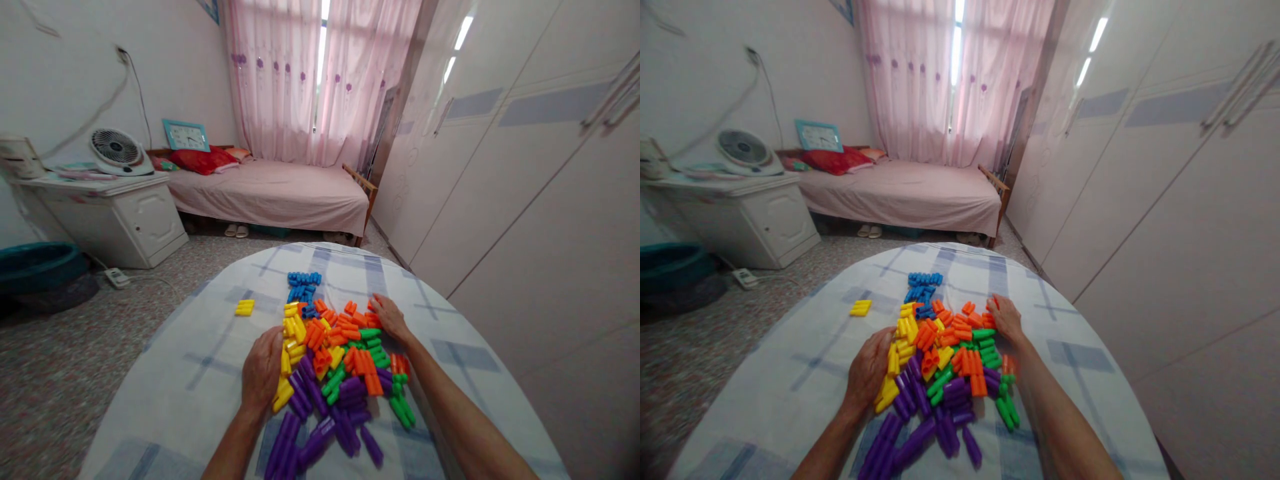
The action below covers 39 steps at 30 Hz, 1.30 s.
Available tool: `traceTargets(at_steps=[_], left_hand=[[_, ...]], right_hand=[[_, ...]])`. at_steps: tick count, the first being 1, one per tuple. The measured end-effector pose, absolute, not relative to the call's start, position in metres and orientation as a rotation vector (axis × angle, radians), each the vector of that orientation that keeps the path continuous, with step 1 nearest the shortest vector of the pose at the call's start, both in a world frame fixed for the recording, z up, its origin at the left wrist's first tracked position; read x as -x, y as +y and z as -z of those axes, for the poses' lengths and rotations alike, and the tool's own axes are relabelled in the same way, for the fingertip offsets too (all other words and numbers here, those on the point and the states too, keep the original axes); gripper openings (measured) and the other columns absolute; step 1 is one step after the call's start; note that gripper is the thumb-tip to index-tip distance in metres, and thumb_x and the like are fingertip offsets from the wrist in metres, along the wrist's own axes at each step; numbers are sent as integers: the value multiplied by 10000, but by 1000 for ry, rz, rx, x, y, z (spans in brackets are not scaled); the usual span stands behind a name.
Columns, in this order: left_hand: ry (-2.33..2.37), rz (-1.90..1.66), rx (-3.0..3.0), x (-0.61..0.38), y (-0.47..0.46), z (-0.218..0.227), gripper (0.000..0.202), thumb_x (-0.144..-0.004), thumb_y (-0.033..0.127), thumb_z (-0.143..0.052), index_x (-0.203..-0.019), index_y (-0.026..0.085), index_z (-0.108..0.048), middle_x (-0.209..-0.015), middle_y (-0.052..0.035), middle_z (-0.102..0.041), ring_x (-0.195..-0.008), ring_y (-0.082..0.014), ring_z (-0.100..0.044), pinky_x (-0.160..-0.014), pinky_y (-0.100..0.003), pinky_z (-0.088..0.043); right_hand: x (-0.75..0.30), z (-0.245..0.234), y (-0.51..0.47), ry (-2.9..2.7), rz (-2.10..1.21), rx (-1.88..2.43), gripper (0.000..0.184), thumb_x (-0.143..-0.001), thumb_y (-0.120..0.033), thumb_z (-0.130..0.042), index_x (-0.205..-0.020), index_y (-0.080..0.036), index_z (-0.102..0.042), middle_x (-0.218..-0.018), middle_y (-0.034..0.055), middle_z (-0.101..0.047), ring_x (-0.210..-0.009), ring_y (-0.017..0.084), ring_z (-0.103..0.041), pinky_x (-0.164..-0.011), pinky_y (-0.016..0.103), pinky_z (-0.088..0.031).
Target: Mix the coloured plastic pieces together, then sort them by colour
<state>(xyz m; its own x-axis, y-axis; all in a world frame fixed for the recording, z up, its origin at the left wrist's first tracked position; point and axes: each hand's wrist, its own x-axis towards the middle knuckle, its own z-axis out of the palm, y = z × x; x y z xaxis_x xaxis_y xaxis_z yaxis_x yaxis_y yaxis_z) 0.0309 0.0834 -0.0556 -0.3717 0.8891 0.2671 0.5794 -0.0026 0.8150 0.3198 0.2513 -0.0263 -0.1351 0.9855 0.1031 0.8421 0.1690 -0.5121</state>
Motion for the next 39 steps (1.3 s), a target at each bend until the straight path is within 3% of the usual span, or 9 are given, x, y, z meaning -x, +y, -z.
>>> traceTargets(at_steps=[8,16,19,23,27,33,39], left_hand=[[1966,-1297,-1582,-30,84,55,470,-920,445,-254,-1076,181,-610,-1132,-79,-644,-1086,-201,-573,-1006,-371,-410],[1968,-1286,-1598,-31,85,54,447,-921,438,-256,-1048,194,-607,-1101,-72,-648,-1052,-204,-580,-974,-376,-427],[1942,-1304,-1596,-30,84,53,442,-922,439,-260,-1050,194,-605,-1111,-72,-643,-1065,-201,-576,-982,-375,-422],[1899,-1395,-1549,-31,83,52,427,-922,439,-282,-1072,191,-596,-1121,-72,-637,-1075,-197,-574,-992,-370,-421],[1841,-1492,-1540,-34,81,51,400,-920,415,-316,-1085,186,-599,-1136,-71,-635,-1086,-183,-578,-994,-351,-434],[1982,-1479,-1647,-38,77,45,389,-916,364,-340,-1113,176,-618,-1258,-97,-575,-1220,-194,-498,-1088,-412,-356],[2285,-1243,-1779,-7,80,24,370,-864,345,-441,-1123,154,-623,-1291,-141,-542,-1234,-256,-481,-1065,-446,-369]], right_hand=[[-274,11,211,-2251,-621,1446,407,-935,-384,-307,-1042,-197,-651,-1129,77,-647,-1096,189,-550,-985,336,-392],[-232,-31,125,-2342,-647,1075,346,-923,-410,-417,-1160,-230,-594,-1232,57,-583,-1157,179,-511,-1020,345,-364],[-244,-40,107,-2159,-689,1006,363,-932,-405,-381,-1189,-234,-572,-1258,47,-572,-1183,164,-496,-1035,324,-356],[-302,-15,113,-1635,-401,1364,440,-897,-452,-339,-1107,-175,-607,-1171,102,-614,-1123,217,-525,-1025,389,-357],[-352,30,125,-1327,-387,1676,547,-860,-497,-283,-1123,-138,-601,-1187,134,-611,-1117,248,-532,-992,404,-382],[-358,54,130,-1389,-486,1765,576,-855,-507,-271,-1195,-147,-567,-1262,135,-565,-1158,267,-506,-1004,413,-363],[-365,62,136,-1373,-517,1737,600,-852,-523,-277,-1210,-130,-556,-1281,139,-555,-1184,273,-495,-1032,416,-341]])
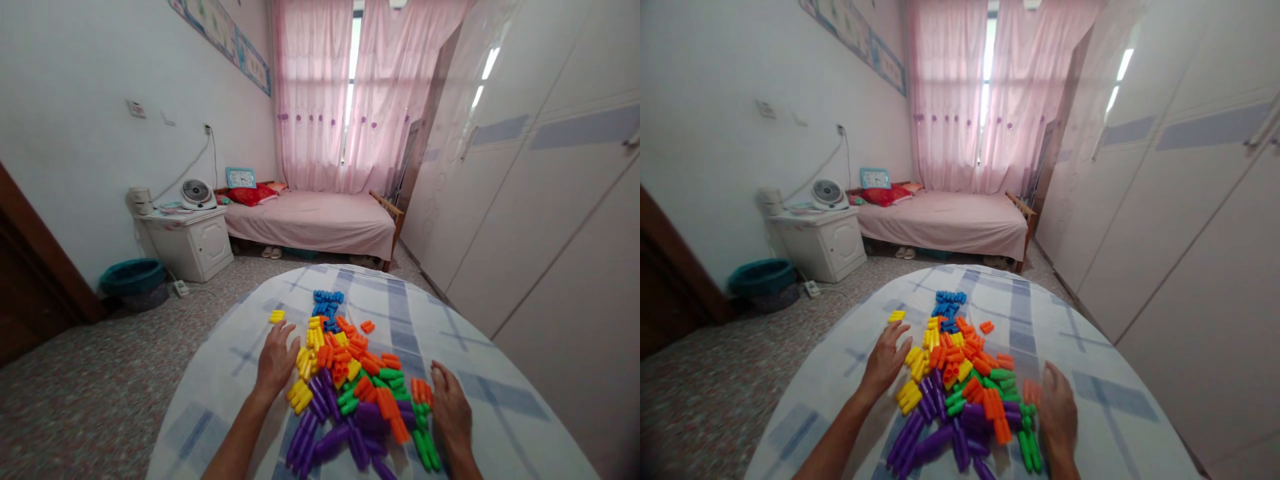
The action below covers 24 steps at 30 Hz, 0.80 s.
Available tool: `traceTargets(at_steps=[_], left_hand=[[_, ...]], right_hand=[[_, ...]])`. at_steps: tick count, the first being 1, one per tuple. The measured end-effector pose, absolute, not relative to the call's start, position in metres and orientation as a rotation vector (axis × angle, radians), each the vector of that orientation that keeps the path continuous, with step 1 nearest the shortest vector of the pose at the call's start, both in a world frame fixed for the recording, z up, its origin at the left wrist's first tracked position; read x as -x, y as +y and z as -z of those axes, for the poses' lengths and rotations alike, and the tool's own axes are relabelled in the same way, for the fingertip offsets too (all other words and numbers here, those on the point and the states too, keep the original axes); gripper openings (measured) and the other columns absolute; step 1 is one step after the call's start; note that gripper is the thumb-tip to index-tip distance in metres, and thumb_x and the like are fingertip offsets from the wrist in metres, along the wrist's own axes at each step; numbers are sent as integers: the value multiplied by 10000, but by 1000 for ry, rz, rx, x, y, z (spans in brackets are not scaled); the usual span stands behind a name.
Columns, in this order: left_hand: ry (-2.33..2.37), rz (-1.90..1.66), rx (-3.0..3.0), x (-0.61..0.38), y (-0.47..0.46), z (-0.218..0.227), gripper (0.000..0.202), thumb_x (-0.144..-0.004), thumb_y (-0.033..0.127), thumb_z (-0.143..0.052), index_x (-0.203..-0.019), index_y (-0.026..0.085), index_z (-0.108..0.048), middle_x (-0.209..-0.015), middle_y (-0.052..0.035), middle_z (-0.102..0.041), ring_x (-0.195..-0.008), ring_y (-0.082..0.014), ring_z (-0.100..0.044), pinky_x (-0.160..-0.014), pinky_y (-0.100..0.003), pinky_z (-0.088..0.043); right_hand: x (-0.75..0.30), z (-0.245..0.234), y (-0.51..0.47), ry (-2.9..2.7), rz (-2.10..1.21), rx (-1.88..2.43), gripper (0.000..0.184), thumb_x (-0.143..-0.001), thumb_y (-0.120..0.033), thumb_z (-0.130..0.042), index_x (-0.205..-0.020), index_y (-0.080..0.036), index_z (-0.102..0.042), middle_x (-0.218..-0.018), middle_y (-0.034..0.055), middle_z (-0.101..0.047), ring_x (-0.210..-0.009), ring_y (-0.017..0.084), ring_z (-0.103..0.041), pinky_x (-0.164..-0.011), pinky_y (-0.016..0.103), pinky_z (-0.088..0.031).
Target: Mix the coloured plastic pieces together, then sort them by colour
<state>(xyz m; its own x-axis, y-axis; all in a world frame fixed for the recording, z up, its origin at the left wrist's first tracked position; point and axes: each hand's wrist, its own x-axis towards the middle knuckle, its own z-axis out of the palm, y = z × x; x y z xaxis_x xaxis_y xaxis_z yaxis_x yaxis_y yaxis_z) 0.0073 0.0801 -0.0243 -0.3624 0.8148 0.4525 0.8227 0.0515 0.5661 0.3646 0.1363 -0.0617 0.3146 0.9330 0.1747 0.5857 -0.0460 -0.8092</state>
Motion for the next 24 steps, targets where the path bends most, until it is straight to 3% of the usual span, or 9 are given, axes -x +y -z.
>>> traceTargets(at_steps=[6,10,16,20,24], left_hand=[[-2455,730,1766,39,123,18,423,-864,295,-432,-1221,105,-558,-1309,-184,-511,-1211,-258,-491,-1039,-391,-364],[-2516,565,1827,48,150,24,432,-826,306,-504,-1222,142,-559,-1268,-171,-541,-1141,-275,-529,-968,-393,-404],[-2481,646,1896,46,163,17,237,-788,225,-506,-929,152,-683,-1002,-130,-654,-994,-251,-586,-933,-373,-418],[-2429,821,2029,15,145,-8,312,-826,337,-490,-1042,183,-654,-1028,-73,-670,-946,-193,-615,-886,-315,-464],[-2045,1155,2633,-40,111,-36,301,-781,395,-583,-1027,246,-676,-1084,-62,-666,-1021,-214,-599,-930,-343,-460]], right_hand=[[-362,58,134,-1371,-528,1762,602,-844,-533,-277,-1189,-140,-574,-1247,138,-580,-1154,283,-518,-1009,424,-367],[-358,54,132,-1359,-533,1786,575,-842,-535,-296,-1189,-172,-575,-1236,125,-585,-1125,282,-535,-975,429,-391],[-357,54,131,-1392,-521,1814,570,-827,-530,-321,-1190,-172,-575,-1224,128,-589,-1132,281,-528,-963,426,-395],[-356,52,130,-1406,-505,1810,544,-828,-522,-331,-1170,-185,-585,-1203,117,-599,-1116,281,-535,-957,424,-398],[-357,54,131,-1425,-485,1803,534,-831,-519,-331,-1161,-190,-591,-1200,112,-602,-1109,279,-536,-962,424,-394]])
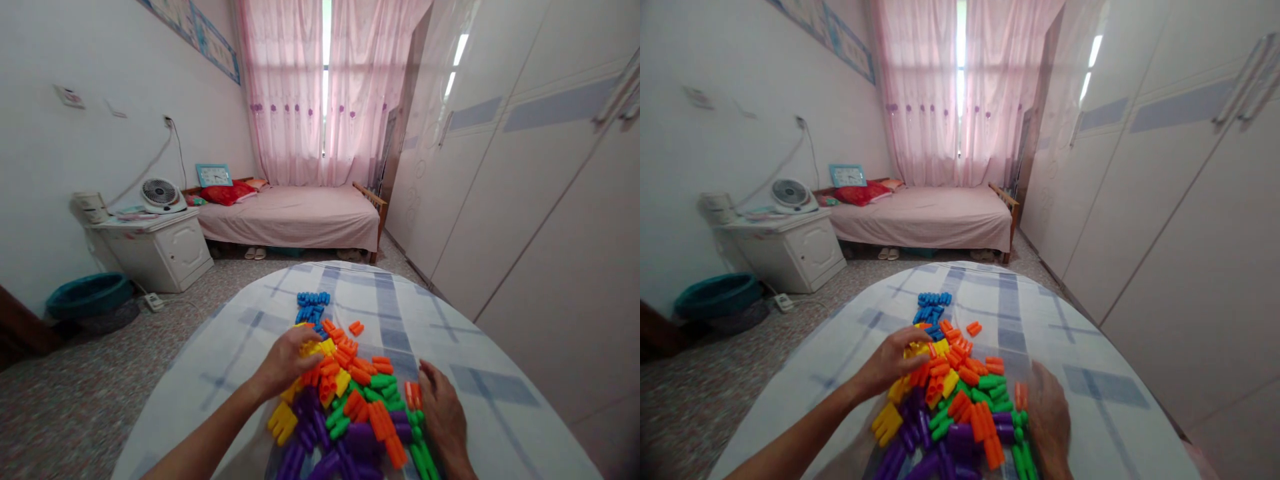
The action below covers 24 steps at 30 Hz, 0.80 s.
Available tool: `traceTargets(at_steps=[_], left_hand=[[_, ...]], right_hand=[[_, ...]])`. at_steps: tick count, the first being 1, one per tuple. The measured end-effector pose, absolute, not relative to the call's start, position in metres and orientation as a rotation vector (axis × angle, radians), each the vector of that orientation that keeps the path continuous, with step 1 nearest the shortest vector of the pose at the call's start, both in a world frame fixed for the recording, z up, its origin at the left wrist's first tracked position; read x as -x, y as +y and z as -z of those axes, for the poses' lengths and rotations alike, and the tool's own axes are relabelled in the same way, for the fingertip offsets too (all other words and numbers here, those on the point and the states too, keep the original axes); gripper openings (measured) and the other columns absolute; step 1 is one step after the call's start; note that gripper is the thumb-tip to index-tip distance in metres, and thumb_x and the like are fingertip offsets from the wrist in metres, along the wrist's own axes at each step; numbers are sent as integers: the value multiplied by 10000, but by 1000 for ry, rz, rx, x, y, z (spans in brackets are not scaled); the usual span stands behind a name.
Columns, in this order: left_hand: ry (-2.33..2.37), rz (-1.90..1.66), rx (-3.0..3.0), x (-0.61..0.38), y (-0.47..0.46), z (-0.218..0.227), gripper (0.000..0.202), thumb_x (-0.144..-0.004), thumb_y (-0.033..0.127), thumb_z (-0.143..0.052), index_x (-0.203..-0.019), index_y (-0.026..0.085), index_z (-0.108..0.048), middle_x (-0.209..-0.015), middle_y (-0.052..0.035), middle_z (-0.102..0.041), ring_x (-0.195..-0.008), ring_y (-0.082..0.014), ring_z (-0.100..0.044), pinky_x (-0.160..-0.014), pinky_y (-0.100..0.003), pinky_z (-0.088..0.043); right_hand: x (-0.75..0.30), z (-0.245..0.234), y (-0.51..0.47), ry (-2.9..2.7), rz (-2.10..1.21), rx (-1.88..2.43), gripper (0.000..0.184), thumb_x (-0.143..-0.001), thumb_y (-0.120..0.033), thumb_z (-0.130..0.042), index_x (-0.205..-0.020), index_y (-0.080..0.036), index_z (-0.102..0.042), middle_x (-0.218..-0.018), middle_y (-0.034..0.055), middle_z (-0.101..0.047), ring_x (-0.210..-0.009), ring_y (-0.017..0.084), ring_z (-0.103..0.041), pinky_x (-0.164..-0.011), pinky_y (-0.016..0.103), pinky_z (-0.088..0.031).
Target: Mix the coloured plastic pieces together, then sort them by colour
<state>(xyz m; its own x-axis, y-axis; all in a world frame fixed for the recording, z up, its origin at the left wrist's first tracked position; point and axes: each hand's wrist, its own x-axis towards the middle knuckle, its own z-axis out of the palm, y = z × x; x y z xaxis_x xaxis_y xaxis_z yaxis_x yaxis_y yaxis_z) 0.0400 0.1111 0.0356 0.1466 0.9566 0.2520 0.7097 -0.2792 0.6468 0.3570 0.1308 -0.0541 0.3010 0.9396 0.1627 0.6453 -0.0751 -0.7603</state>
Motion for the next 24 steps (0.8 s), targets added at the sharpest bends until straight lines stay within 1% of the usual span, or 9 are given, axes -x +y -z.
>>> traceTargets(at_steps=[2,4,7,10,13,14,16,20,24], left_hand=[[1393,-841,-2151,-58,108,-42,361,-761,437,-622,-1079,273,-669,-1157,-53,-646,-1083,-220,-579,-971,-347,-444],[1371,-848,-2217,-62,125,-42,366,-786,460,-594,-1096,279,-668,-1208,-50,-623,-1132,-217,-555,-1005,-345,-420],[1762,-894,-2168,-48,181,-35,374,-838,452,-511,-1092,229,-671,-1246,-96,-588,-1174,-231,-525,-1030,-357,-388],[2148,-591,-1973,-33,240,-27,564,-796,531,-530,-1264,216,-554,-1394,-150,-450,-1286,-306,-415,-1024,-444,-366],[2212,-276,-1870,-34,277,-19,729,-717,630,-555,-1337,260,-461,-1453,-165,-359,-1312,-370,-355,-975,-521,-372],[2198,-216,-1865,-37,285,-16,758,-691,643,-569,-1342,273,-450,-1451,-165,-358,-1301,-379,-363,-955,-526,-382],[2173,-163,-1872,-46,294,-9,765,-649,625,-608,-1322,288,-469,-1405,-162,-411,-1260,-388,-401,-916,-521,-406],[2203,-191,-1911,-60,298,0,592,-671,545,-603,-1197,274,-579,-1248,-150,-530,-1181,-379,-454,-884,-509,-415],[2208,-269,-1966,-58,292,2,542,-679,499,-605,-1164,257,-603,-1198,-133,-550,-1140,-341,-481,-868,-426,-437]], right_hand=[[-358,56,131,-1422,-488,1807,532,-833,-525,-330,-1159,-197,-593,-1210,108,-599,-1106,280,-537,-959,424,-396],[-359,58,131,-1420,-492,1809,528,-836,-528,-327,-1159,-204,-592,-1218,101,-598,-1110,280,-535,-961,427,-395],[-360,59,131,-1426,-492,1803,530,-841,-534,-319,-1159,-203,-585,-1228,100,-592,-1126,277,-526,-974,427,-388],[-360,60,131,-1420,-495,1810,534,-837,-545,-318,-1142,-199,-586,-1223,98,-594,-1127,271,-528,-983,423,-386],[-361,63,132,-1408,-490,1817,531,-825,-543,-333,-1140,-195,-583,-1214,95,-600,-1125,273,-532,-988,424,-387],[-362,64,133,-1405,-487,1821,530,-821,-538,-340,-1143,-192,-580,-1213,96,-600,-1126,275,-531,-989,425,-387],[-362,65,132,-1406,-486,1828,528,-817,-525,-350,-1151,-183,-573,-1215,100,-598,-1131,277,-528,-991,425,-385],[-361,63,130,-1420,-485,1849,498,-828,-500,-351,-1148,-195,-578,-1200,95,-606,-1119,274,-536,-972,421,-395],[-361,62,130,-1428,-473,1823,473,-842,-484,-350,-1125,-196,-596,-1192,96,-609,-1113,268,-536,-958,407,-399]])
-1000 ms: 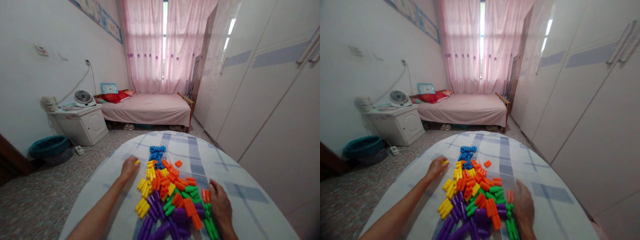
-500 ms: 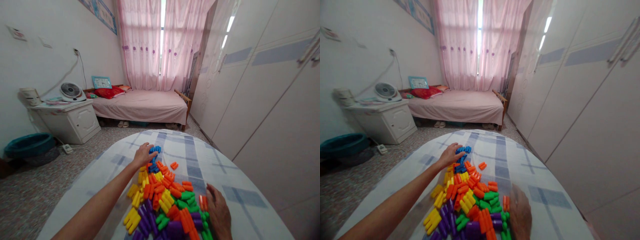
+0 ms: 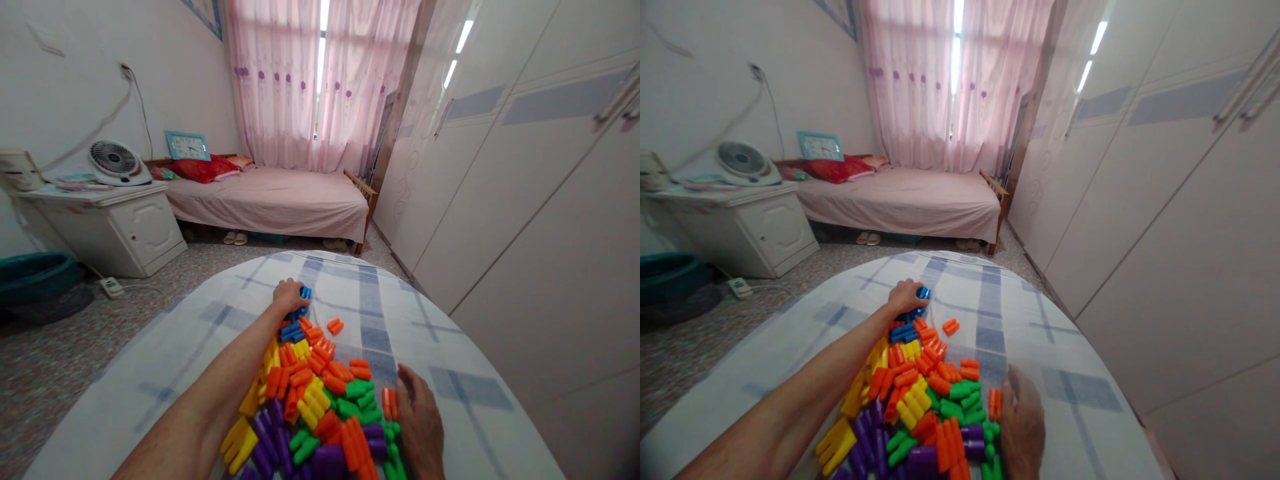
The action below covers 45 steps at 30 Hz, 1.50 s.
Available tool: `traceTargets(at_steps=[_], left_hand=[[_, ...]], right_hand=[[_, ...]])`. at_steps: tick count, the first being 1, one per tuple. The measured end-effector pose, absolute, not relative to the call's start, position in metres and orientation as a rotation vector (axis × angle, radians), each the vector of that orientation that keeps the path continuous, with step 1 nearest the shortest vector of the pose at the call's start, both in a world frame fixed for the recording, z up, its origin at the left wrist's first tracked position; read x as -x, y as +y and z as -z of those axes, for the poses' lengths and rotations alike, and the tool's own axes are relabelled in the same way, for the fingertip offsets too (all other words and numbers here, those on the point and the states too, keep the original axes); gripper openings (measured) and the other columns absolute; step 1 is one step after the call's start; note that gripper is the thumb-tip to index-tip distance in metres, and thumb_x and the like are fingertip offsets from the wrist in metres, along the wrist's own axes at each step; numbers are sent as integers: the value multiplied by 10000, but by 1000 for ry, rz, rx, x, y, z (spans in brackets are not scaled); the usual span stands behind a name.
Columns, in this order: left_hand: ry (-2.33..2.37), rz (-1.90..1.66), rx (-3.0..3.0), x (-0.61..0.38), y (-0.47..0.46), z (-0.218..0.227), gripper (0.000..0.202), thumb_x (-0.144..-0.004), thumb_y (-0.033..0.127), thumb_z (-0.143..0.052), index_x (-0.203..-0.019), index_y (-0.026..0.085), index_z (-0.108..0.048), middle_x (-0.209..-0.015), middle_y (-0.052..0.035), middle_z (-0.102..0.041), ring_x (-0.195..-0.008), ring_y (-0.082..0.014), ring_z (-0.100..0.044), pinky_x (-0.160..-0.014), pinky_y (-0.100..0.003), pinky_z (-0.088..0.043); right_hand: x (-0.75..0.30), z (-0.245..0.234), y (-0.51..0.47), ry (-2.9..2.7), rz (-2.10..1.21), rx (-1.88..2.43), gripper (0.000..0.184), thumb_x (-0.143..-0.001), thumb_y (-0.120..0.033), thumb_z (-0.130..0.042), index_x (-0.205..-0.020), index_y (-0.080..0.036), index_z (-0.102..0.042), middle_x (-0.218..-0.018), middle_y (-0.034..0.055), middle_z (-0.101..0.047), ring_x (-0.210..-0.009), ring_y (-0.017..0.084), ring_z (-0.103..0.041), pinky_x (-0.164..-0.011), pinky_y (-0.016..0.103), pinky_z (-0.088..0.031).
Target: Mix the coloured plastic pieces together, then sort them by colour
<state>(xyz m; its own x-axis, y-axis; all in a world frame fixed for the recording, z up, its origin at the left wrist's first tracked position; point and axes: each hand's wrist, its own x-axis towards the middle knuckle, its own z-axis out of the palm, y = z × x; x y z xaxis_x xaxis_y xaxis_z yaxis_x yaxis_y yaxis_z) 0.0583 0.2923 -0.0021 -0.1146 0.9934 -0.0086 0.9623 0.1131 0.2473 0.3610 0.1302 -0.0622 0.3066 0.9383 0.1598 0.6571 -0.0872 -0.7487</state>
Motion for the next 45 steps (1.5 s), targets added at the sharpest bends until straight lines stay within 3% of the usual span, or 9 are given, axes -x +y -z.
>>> traceTargets(at_steps=[11,14,18,23,26,33,39,42,45], left_hand=[[1838,-656,-2086,-54,238,-33,528,-711,351,-635,-1217,212,-576,-1159,-48,-602,-1040,-182,-577,-921,-264,-442],[1493,-829,-2184,-67,197,-51,512,-683,317,-661,-1180,208,-599,-1172,-55,-589,-1056,-192,-571,-959,-295,-434],[1281,-702,-2357,-89,141,-55,569,-657,303,-694,-1212,242,-585,-1267,-74,-543,-1150,-225,-525,-1005,-342,-410],[1229,-495,-2432,-96,115,-54,740,-641,497,-726,-1314,290,-499,-1430,-93,-418,-1282,-299,-429,-1050,-435,-369],[1383,-562,-2293,-81,115,-57,666,-753,572,-596,-1341,283,-475,-1456,-84,-396,-1315,-286,-400,-1080,-444,-339],[1852,-920,-1836,-25,68,-1,510,-916,493,-316,-1294,214,-515,-1407,-80,-459,-1338,-214,-378,-1130,-450,-276],[2027,-1046,-1888,-17,21,66,419,-904,409,-380,-1229,213,-557,-1393,-93,-471,-1348,-255,-356,-1098,-498,-321],[1934,-1129,-2113,-30,25,74,322,-888,353,-404,-1065,235,-645,-1348,-78,-515,-1368,-275,-312,-1105,-517,-287],[2051,-1197,-1924,-55,37,67,388,-886,393,-411,-1174,201,-587,-1349,-113,-499,-1338,-276,-354,-1094,-504,-307]], right_hand=[[-356,53,129,-1506,-442,1804,414,-859,-405,-349,-1097,-198,-618,-1156,82,-621,-1078,246,-531,-934,380,-386],[-356,51,129,-1518,-440,1797,414,-861,-396,-340,-1088,-195,-621,-1136,84,-626,-1058,241,-536,-925,376,-388],[-355,48,128,-1536,-435,1811,412,-862,-385,-329,-1078,-197,-626,-1123,89,-627,-1042,239,-538,-898,370,-398],[-356,50,129,-1527,-429,1817,414,-856,-389,-335,-1083,-193,-622,-1118,97,-627,-1031,242,-542,-880,369,-407],[-357,55,129,-1515,-405,1808,414,-850,-392,-349,-1092,-186,-615,-1110,93,-630,-1041,241,-539,-912,377,-397],[-356,59,134,-1510,-325,1773,459,-896,-403,-290,-1113,-147,-604,-1112,106,-630,-1033,230,-542,-948,372,-393],[-365,53,124,-1963,98,1834,414,-886,-150,-305,-1171,-182,-603,-1199,121,-595,-1219,247,-423,-1015,402,-323],[-360,49,109,-2089,149,1970,419,-893,-139,-333,-1223,-215,-580,-1172,116,-613,-1223,256,-423,-1012,413,-310],[-344,45,98,-2057,-16,1927,371,-894,-175,-373,-1179,-222,-606,-1230,103,-593,-1252,245,-411,-1048,409,-263]])
